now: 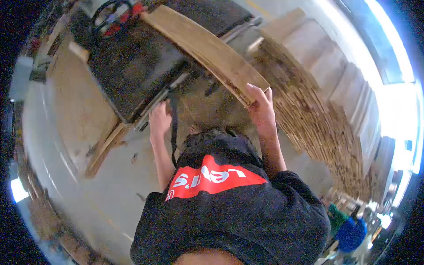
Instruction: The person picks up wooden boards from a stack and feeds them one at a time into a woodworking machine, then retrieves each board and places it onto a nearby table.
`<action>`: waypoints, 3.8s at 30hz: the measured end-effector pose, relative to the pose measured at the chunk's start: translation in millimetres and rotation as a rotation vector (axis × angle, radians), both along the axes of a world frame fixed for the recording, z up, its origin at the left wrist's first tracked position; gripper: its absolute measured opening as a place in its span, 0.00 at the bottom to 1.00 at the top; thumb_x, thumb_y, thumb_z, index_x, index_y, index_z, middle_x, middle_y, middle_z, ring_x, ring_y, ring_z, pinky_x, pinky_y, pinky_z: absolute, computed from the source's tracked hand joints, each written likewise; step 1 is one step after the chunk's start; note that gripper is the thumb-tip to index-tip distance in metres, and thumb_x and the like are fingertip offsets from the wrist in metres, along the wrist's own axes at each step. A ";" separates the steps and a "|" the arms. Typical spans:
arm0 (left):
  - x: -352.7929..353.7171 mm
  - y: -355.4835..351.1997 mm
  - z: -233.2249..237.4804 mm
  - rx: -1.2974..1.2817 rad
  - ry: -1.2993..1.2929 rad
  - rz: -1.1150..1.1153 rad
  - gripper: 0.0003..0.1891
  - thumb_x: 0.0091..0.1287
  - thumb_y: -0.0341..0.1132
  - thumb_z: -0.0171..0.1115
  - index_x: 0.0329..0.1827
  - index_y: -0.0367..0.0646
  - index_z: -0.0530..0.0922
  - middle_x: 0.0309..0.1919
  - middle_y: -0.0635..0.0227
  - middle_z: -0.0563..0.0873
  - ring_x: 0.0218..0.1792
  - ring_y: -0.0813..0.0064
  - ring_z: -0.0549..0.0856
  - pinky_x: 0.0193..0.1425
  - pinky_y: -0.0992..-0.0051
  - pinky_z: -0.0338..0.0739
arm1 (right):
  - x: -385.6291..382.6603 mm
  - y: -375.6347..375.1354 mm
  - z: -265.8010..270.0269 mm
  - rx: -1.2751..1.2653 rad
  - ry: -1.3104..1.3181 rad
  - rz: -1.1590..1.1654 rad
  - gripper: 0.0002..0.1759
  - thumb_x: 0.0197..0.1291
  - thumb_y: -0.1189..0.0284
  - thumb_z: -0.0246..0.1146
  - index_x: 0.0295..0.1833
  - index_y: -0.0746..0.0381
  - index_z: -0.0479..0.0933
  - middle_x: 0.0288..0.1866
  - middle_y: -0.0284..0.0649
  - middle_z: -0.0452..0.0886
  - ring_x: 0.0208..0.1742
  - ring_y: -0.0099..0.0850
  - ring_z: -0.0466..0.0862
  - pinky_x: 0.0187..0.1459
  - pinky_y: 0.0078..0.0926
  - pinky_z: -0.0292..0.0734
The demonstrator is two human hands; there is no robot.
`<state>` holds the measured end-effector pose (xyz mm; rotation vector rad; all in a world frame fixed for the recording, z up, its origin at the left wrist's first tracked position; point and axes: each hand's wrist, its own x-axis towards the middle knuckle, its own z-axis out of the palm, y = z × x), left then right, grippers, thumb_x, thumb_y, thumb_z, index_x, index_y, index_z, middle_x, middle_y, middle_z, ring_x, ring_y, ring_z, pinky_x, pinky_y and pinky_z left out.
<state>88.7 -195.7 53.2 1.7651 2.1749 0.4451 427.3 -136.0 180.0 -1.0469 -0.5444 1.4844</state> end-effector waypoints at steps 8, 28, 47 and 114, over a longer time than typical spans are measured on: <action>-29.9 -15.1 29.1 0.264 -0.466 0.290 0.27 0.79 0.43 0.68 0.75 0.35 0.79 0.70 0.45 0.85 0.72 0.48 0.83 0.78 0.55 0.74 | -86.5 6.3 -52.9 -0.235 0.040 0.284 0.23 0.73 0.72 0.67 0.70 0.64 0.76 0.66 0.42 0.85 0.66 0.36 0.86 0.67 0.38 0.83; 33.3 126.3 -20.0 0.100 -0.136 0.118 0.50 0.75 0.56 0.68 0.86 0.27 0.58 0.88 0.39 0.53 0.89 0.35 0.46 0.89 0.40 0.49 | -115.1 108.8 -195.2 -0.339 0.264 0.869 0.30 0.83 0.55 0.62 0.79 0.62 0.73 0.67 0.39 0.87 0.61 0.34 0.90 0.54 0.38 0.90; -41.8 212.7 -39.6 0.164 -0.059 0.075 0.49 0.74 0.57 0.68 0.83 0.23 0.63 0.87 0.36 0.55 0.90 0.40 0.44 0.89 0.39 0.45 | -191.8 152.7 -182.4 -0.610 -0.189 0.614 0.25 0.76 0.45 0.67 0.45 0.58 0.84 0.27 0.29 0.80 0.26 0.25 0.80 0.28 0.24 0.70; 87.0 99.5 -10.7 0.282 -1.870 0.689 0.39 0.84 0.71 0.38 0.74 0.44 0.75 0.64 0.54 0.88 0.64 0.56 0.88 0.67 0.54 0.84 | -62.1 89.0 -95.6 0.993 -0.975 0.797 0.41 0.59 0.72 0.77 0.79 0.52 0.75 0.59 0.50 0.86 0.50 0.48 0.92 0.50 0.43 0.90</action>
